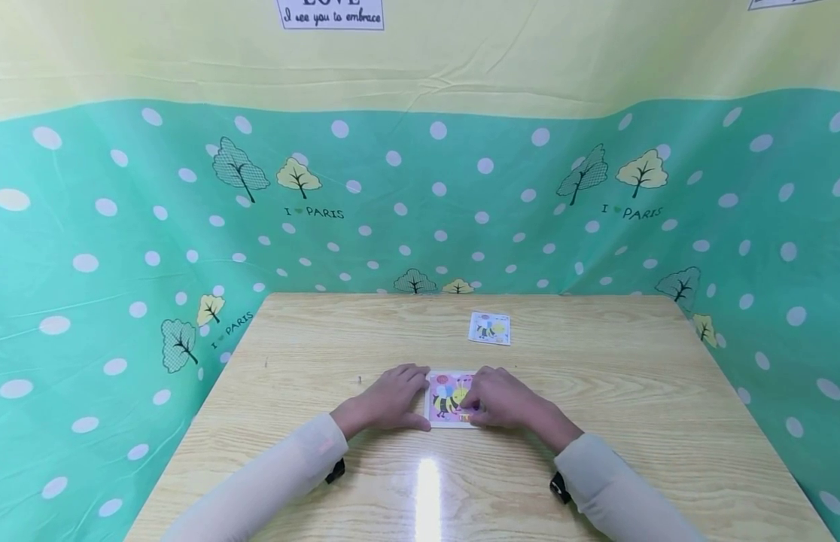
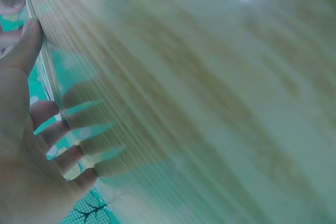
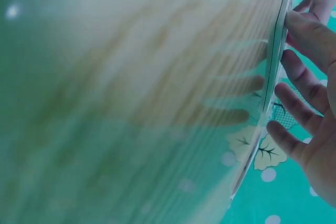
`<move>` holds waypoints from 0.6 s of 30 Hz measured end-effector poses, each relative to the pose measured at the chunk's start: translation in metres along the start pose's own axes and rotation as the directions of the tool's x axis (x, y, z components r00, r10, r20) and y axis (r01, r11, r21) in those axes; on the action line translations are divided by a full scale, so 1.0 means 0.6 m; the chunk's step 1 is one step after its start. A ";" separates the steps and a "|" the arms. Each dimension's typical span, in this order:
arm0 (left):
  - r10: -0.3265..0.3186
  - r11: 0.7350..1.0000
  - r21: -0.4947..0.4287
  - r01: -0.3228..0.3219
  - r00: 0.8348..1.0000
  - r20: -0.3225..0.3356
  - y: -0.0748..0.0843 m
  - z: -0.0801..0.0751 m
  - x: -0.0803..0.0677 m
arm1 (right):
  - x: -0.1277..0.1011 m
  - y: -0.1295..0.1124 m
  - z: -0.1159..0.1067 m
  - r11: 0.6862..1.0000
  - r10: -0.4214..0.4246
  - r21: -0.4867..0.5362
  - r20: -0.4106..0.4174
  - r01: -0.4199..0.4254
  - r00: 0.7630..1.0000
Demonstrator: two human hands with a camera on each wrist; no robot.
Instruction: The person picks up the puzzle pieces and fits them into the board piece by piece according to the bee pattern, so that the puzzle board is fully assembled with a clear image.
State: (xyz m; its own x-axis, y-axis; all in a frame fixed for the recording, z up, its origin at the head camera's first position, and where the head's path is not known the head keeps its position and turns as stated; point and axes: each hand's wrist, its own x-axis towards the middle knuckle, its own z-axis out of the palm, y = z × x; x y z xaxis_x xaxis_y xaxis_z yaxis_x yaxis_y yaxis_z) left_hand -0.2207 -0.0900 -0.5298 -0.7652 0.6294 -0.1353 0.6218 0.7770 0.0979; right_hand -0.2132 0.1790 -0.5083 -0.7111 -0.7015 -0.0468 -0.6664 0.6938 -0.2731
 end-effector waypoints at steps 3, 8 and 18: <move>-0.001 1.000 0.002 0.001 1.000 0.000 0.000 -0.001 0.000 | 0.000 0.000 0.001 1.000 -0.014 -0.002 -0.012 0.014 1.000; -0.008 1.000 -0.006 0.008 1.000 0.002 0.001 -0.001 0.002 | -0.001 0.001 0.001 0.999 -0.040 -0.017 -0.026 0.040 0.999; -0.007 1.000 -0.005 0.007 1.000 -0.002 0.002 0.001 0.002 | -0.001 0.004 -0.002 0.998 -0.061 0.003 -0.041 0.061 0.997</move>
State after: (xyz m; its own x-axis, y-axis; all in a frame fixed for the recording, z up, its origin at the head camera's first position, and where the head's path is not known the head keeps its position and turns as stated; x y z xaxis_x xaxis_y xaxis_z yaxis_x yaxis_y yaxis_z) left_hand -0.2209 -0.0880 -0.5302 -0.7701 0.6236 -0.1345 0.6153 0.7817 0.1013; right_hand -0.2146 0.1811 -0.5079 -0.6778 -0.7352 0.0089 -0.7079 0.6492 -0.2781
